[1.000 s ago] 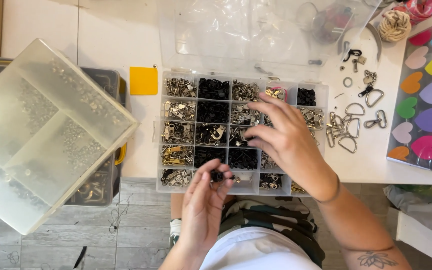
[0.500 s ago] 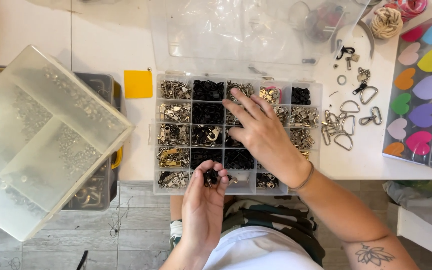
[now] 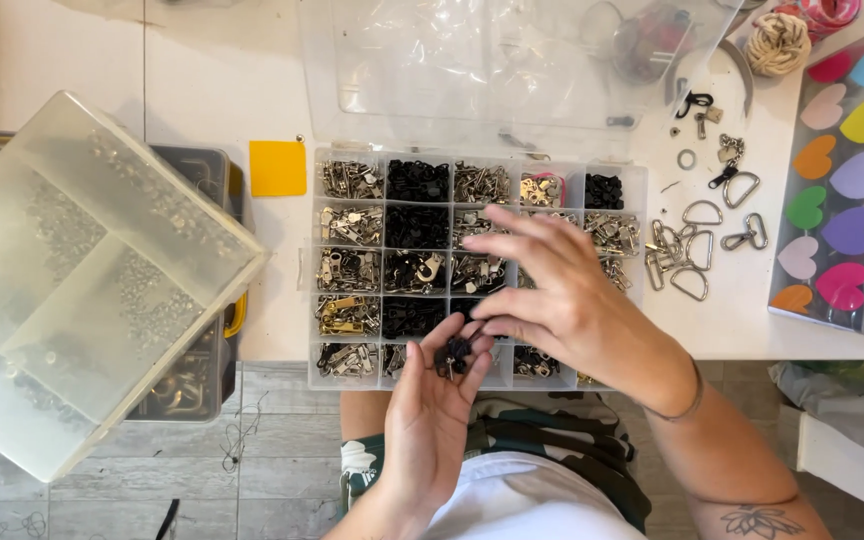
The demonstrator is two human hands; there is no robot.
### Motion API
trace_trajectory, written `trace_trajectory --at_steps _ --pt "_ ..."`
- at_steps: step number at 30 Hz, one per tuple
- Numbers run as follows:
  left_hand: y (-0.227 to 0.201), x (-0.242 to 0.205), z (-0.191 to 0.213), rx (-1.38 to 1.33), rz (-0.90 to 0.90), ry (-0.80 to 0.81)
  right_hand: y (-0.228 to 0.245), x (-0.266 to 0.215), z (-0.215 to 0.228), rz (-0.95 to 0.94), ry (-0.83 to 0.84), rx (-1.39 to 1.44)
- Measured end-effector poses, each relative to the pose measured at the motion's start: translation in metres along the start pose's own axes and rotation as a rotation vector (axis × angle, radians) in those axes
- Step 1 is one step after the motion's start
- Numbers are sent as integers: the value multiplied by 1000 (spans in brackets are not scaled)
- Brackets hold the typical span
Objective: Sorting various metal hardware components like D-rings and clips into a multi-compartment organizer box
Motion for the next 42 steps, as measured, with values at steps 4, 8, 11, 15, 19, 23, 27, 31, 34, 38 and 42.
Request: trace_trajectory --at_steps 4,8,11,15,19,23,27,31,34,38,42 --pt "-7 -3 -2 -26 -6 -181 -16 6 -9 -60 57 -114" --pt "-14 -8 4 -16 -22 -193 -17 18 -31 -90 238 -221" --pt "-17 -9 5 5 -33 -198 -12 26 -36 -40 260 -324" --pt "-19 -7 10 0 -73 -167 -7 29 -42 -20 328 -434" --pt "-23 -8 8 10 -79 -170 1 27 -45 57 296 -617" --pt "-24 -6 14 3 -99 -154 -10 25 -47 12 414 -478" --pt "-22 -4 12 -10 -91 -137 -18 22 -24 -27 271 -216" --pt "-12 0 1 6 -50 -95 -21 10 -3 -34 169 -225" --pt "-6 0 -12 8 -27 -16 -12 6 5 24 111 -143" --pt "-4 6 -21 -14 -35 -9 0 8 5 102 130 46" --pt "-11 7 -13 -61 -73 -68 -14 13 8 -52 221 -185"
Point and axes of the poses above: each hand's wrist, its own x-axis towards the middle knuckle, its own z-axis out of the back of the hand, y = z × x, the point moved 6 cm from there along x, towards the middle knuckle, and after that the axes turned 1 degree about -z, right-handed, at the moved point
